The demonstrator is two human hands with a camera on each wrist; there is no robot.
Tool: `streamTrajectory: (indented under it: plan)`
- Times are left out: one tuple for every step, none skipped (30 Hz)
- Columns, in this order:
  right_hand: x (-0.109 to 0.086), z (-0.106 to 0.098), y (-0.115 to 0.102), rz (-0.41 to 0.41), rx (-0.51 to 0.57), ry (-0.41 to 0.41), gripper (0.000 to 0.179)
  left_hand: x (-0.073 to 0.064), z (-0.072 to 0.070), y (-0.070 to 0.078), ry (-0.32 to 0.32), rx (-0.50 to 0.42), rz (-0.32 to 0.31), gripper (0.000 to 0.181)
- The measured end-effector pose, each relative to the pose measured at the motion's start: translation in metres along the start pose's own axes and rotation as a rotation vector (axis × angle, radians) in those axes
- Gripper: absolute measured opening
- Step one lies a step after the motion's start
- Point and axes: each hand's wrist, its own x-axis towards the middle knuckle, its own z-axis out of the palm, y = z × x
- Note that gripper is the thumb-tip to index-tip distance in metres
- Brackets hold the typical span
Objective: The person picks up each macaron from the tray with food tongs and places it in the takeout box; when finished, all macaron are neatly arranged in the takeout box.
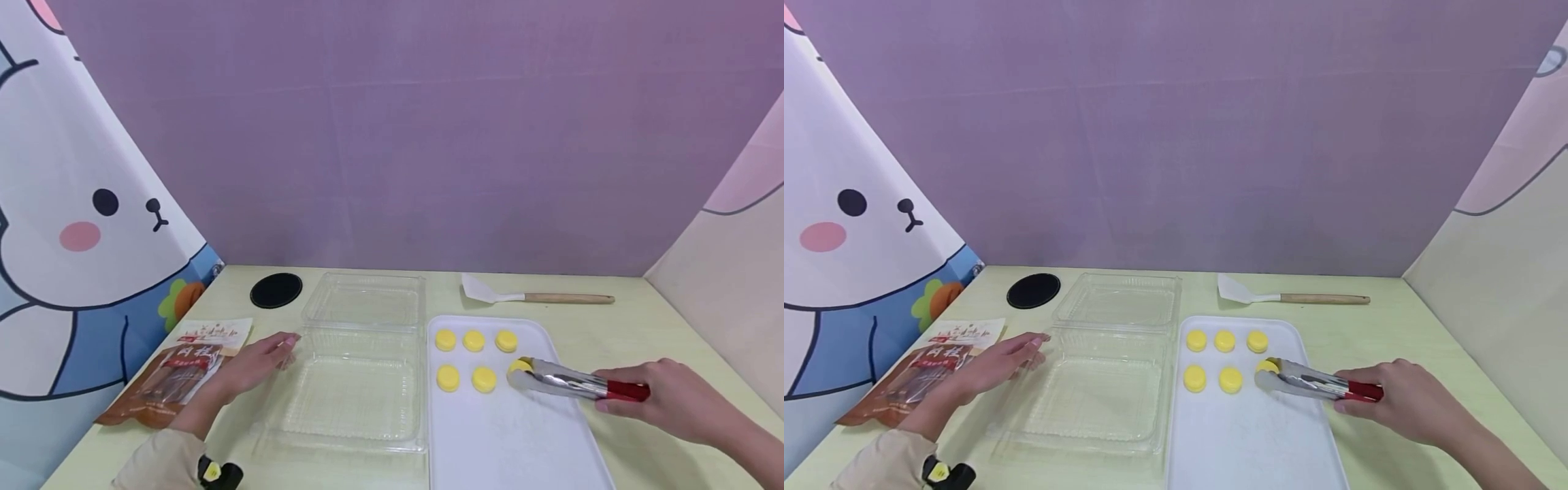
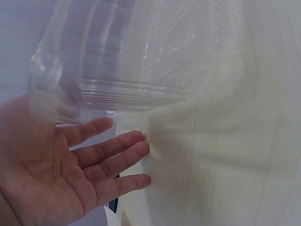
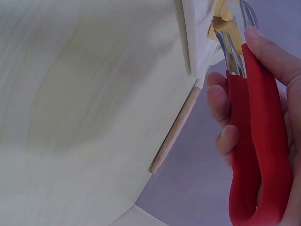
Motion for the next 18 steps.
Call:
streamTrajectory:
  plan:
    - [0.0,-0.001,0.0,0.006,0.007,-0.002,0.039,0.0,0.0,0.0,0.001,-0.001,0.001,0.061]
    - [0.001,-0.002,-0.001,0.012,0.013,-0.005,0.039,0.0,0.0,0.0,0.001,0.0,0.001,0.061]
    - [0.002,-0.004,-0.001,0.022,0.019,-0.011,0.039,0.0,0.0,-0.001,0.002,-0.001,0.001,0.061]
    - [0.003,-0.006,-0.003,0.035,0.021,-0.016,0.039,0.0,0.0,-0.001,0.002,0.0,0.002,0.061]
    - [0.005,-0.009,-0.004,0.046,0.021,-0.014,0.039,0.0,0.0,-0.001,0.002,0.0,0.002,0.061]
    - [0.007,-0.012,-0.006,0.054,0.022,-0.011,0.039,0.001,0.0,-0.001,0.002,0.001,0.002,0.061]
    - [0.009,-0.016,-0.008,0.059,0.021,-0.005,0.04,0.001,0.0,-0.001,0.002,0.003,0.002,0.061]
    - [0.012,-0.02,-0.011,0.055,0.019,0.002,0.04,0.001,0.0,-0.001,0.001,0.004,0.002,0.061]
    - [0.016,-0.024,-0.013,0.049,0.014,0.009,0.04,0.001,0.0,-0.002,0.0,0.005,0.002,0.061]
    - [0.02,-0.028,-0.016,0.034,0.01,0.023,0.04,0.001,0.0,-0.002,-0.001,0.005,0.002,0.061]
    - [0.025,-0.032,-0.019,0.014,0.005,0.04,0.039,0.001,0.0,-0.002,-0.002,0.005,0.002,0.061]
    - [0.03,-0.036,-0.022,-0.008,-0.001,0.047,0.038,0.001,0.0,-0.002,-0.003,0.005,0.002,0.061]
    - [0.035,-0.041,-0.025,-0.025,-0.008,0.053,0.038,0.001,0.0,-0.002,-0.004,0.006,0.002,0.061]
    - [0.041,-0.046,-0.029,-0.045,-0.015,0.056,0.038,0.001,0.0,-0.002,-0.005,0.005,0.004,0.061]
    - [0.047,-0.05,-0.033,-0.067,-0.023,0.066,0.038,0.001,-0.001,-0.002,-0.006,0.003,0.005,0.062]
    - [0.054,-0.054,-0.038,-0.089,-0.031,0.076,0.038,0.001,-0.001,-0.002,-0.007,0.001,0.007,0.062]
    - [0.06,-0.058,-0.042,-0.107,-0.04,0.084,0.039,0.0,-0.001,-0.002,-0.007,-0.001,0.01,0.062]
    - [0.067,-0.061,-0.047,-0.122,-0.055,0.087,0.041,0.0,-0.001,-0.002,-0.008,-0.004,0.012,0.062]
